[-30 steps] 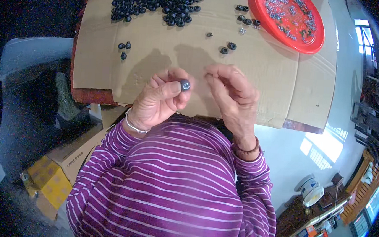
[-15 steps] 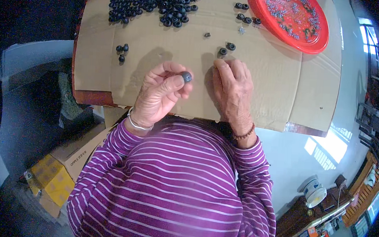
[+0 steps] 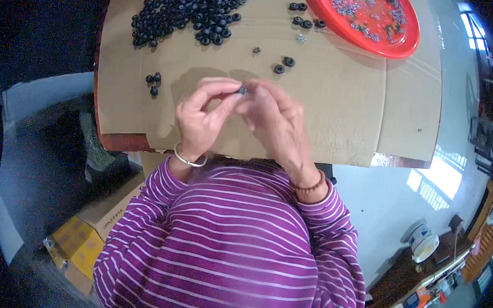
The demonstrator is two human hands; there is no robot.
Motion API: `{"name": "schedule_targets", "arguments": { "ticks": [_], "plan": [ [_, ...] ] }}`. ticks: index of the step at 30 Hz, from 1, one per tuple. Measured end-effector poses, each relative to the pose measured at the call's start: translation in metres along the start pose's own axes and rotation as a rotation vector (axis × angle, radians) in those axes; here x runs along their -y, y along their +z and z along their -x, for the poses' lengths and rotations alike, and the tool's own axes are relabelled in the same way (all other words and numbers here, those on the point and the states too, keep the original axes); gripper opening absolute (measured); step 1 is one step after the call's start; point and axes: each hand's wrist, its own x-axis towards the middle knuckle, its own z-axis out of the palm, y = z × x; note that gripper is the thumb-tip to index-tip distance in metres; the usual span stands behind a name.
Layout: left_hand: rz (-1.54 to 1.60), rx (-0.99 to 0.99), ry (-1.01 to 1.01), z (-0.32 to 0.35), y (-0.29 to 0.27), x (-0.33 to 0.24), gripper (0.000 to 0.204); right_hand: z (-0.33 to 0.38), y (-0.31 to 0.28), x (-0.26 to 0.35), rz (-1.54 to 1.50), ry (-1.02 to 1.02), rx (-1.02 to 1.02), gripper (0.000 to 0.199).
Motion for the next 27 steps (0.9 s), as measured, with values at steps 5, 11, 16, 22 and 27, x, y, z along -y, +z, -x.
{"name": "schedule_targets", "arguments": {
  "ticks": [5, 11, 16, 22, 27],
  "plan": [
    [-0.189, 0.065, 0.269, -0.008, -0.001, -0.009, 0.017, -0.005, -0.021, -0.005, -0.557, 0.198, 0.247, 0.035],
    [0.204, -0.097, -0.19, 0.0, -0.006, -0.008, 0.018, -0.001, -0.029, 0.0, -0.612, 0.229, 0.245, 0.042],
    [0.387, -0.1, -0.29, 0.003, 0.0, -0.011, 0.018, 0.004, -0.04, 0.006, -0.856, 0.245, 0.354, 0.049],
    [0.376, -0.061, -0.26, 0.003, 0.006, -0.008, 0.017, 0.005, -0.052, 0.008, -0.764, 0.12, 0.369, 0.043],
    [0.318, -0.02, -0.242, 0.006, 0.02, 0.003, 0.018, 0.004, -0.067, 0.027, 0.404, -0.521, -0.157, 0.035]
  ]
}}
